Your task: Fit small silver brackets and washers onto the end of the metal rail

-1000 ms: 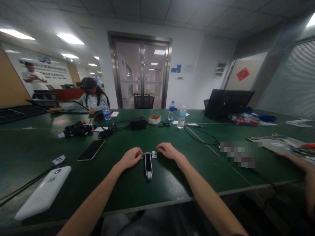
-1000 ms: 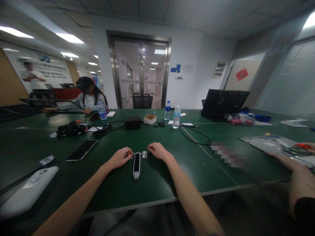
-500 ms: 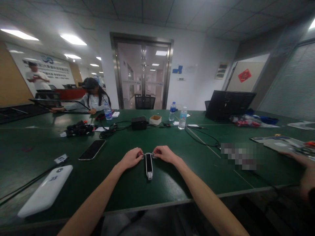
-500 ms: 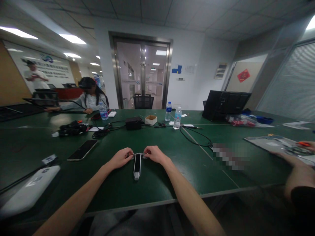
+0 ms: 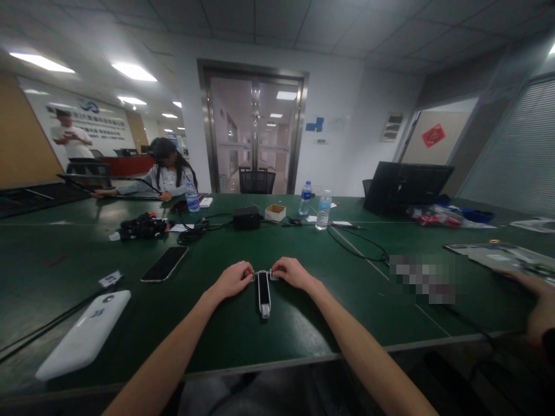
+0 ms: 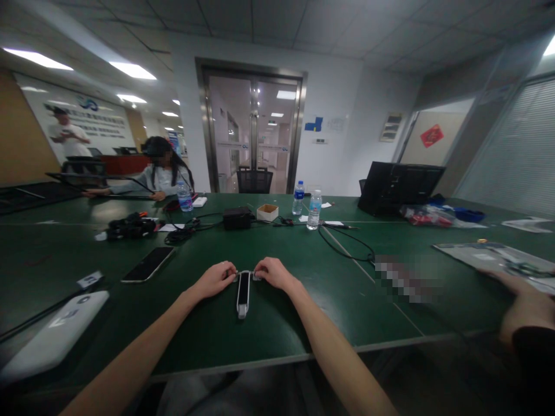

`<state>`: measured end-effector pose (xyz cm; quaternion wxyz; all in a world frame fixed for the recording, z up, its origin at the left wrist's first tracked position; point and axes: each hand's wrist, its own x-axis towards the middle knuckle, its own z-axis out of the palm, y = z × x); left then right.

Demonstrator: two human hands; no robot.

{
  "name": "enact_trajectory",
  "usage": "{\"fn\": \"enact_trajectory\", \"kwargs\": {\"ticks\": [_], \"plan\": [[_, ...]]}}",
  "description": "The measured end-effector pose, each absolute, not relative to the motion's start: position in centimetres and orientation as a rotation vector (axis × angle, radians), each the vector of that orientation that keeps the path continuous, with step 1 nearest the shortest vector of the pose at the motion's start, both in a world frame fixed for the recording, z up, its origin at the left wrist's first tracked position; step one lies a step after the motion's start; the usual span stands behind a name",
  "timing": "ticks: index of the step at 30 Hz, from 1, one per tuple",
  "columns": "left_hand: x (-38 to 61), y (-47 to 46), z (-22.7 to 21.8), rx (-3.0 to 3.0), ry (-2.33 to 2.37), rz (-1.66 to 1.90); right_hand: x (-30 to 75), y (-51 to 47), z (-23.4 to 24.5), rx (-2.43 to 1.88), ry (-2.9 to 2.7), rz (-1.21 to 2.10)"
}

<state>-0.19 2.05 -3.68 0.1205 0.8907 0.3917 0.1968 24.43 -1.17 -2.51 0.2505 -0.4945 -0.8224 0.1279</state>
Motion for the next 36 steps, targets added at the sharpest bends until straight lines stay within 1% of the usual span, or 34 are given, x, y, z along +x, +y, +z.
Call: {"fn": "enact_trajectory", "kwargs": {"ticks": [11,36], "plan": [[-0.21,2.25,-3.84,2.6,1.14,0.586,24.22,-1.5,-2.38,-1.353,-2.224,0.3],[-0.2,2.12,-3.79,2.579,1.145,0.586,24.22,-1.39,-2.62,-1.373,-2.246,0.317]]}}
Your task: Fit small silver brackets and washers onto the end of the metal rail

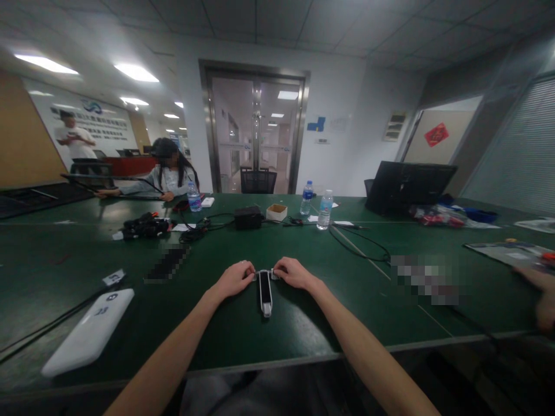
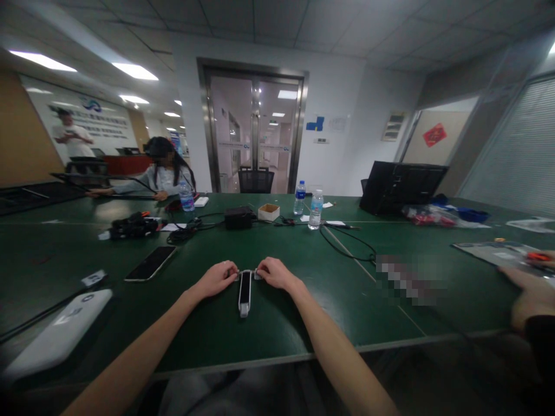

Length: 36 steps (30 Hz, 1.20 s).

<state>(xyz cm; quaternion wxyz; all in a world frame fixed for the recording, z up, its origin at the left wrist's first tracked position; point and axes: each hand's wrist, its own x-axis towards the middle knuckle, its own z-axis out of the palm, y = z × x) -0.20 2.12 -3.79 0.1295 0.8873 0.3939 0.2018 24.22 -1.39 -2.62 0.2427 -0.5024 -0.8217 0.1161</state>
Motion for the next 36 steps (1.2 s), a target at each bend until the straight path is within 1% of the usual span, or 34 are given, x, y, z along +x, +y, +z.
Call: {"fn": "enact_trajectory", "kwargs": {"ticks": [36], "plan": [[-0.16,1.99,-3.63,2.563,1.168,0.575,24.36,-1.37,-2.89,-1.336,-2.227,0.309]]}}
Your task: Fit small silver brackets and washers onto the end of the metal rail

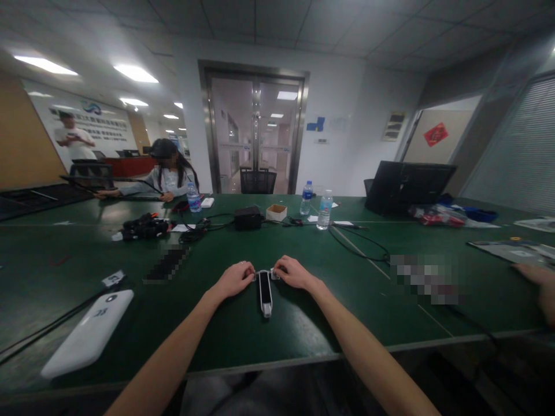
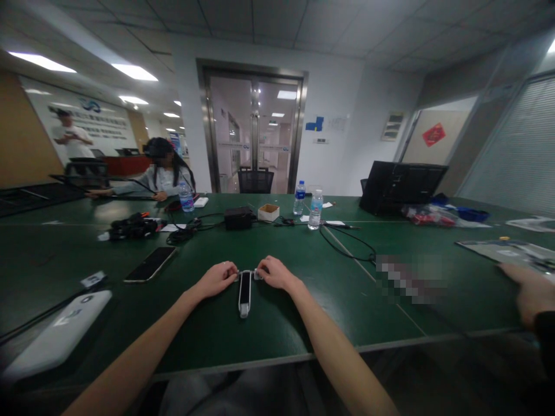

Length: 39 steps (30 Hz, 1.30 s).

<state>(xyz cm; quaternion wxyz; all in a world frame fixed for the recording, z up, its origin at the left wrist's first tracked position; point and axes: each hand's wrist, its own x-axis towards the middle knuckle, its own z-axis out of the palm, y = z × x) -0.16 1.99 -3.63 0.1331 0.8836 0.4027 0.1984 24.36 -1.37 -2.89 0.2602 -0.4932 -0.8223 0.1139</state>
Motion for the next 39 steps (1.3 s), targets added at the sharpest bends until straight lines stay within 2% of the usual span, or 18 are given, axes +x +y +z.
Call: {"fn": "enact_trajectory", "kwargs": {"ticks": [19,25,31,39], "plan": [[-0.1,1.9,-3.5,2.56,1.178,0.573,24.4,-1.2,-2.7,-1.395,-2.245,0.26],[-0.2,2.1,-3.6,2.544,1.176,0.56,26.8,-0.6,-2.6,-1.624,-2.143,0.125],[-0.2,1.8,-3.3,2.523,1.196,0.549,28.3,-0.1,-3.3,-1.795,-2.172,0.162],[-0.2,1.6,-2.9,2.533,1.242,0.63,26.8,-0.2,-3.1,-1.707,-2.162,0.167]]}}
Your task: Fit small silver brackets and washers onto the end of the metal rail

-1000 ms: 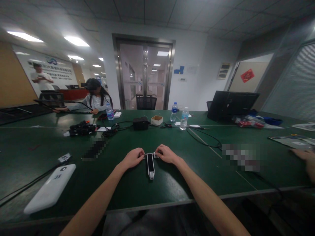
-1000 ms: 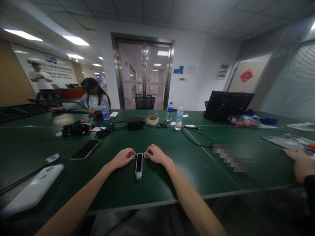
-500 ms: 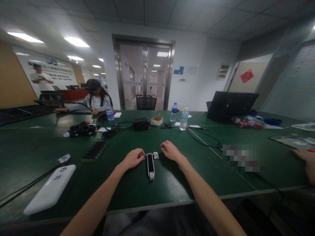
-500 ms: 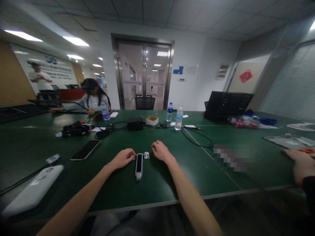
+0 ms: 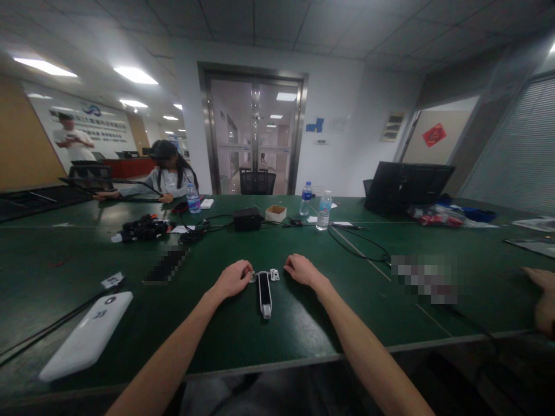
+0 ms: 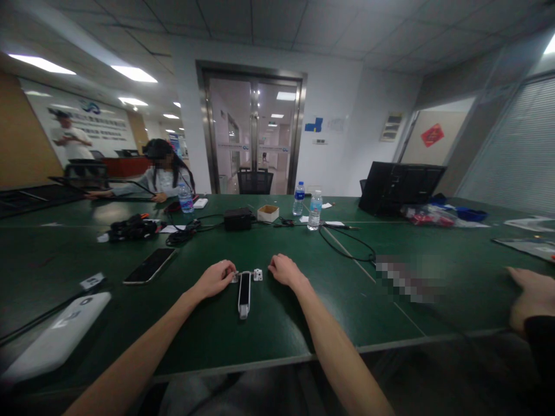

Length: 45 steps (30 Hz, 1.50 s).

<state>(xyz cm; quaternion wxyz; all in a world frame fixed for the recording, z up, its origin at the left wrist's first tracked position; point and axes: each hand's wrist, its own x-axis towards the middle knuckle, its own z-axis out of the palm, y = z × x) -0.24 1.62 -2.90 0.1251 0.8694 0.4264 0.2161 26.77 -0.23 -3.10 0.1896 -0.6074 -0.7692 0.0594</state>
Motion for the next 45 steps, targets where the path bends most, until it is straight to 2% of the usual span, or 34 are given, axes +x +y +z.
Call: {"fn": "enact_trajectory", "kwargs": {"ticks": [9,17,26,32,45], "plan": [[1.0,-0.2,-2.1,2.608,1.089,0.8,21.8,-2.1,-2.3,-1.293,-2.196,0.19],[1.6,-0.8,-2.0,2.616,0.996,0.865,20.4,-2.3,-3.2,-1.141,-2.186,0.242],[1.4,-0.6,-2.0,2.617,1.027,0.838,20.5,-2.5,-2.8,-1.136,-2.159,0.265],[0.6,0.4,-2.0,2.613,1.167,0.775,21.5,-2.5,-2.1,-1.289,-2.121,0.186],[0.0,1.9,-3.7,2.598,1.304,0.601,22.4,-1.5,-3.5,-1.447,-2.201,0.151]]}}
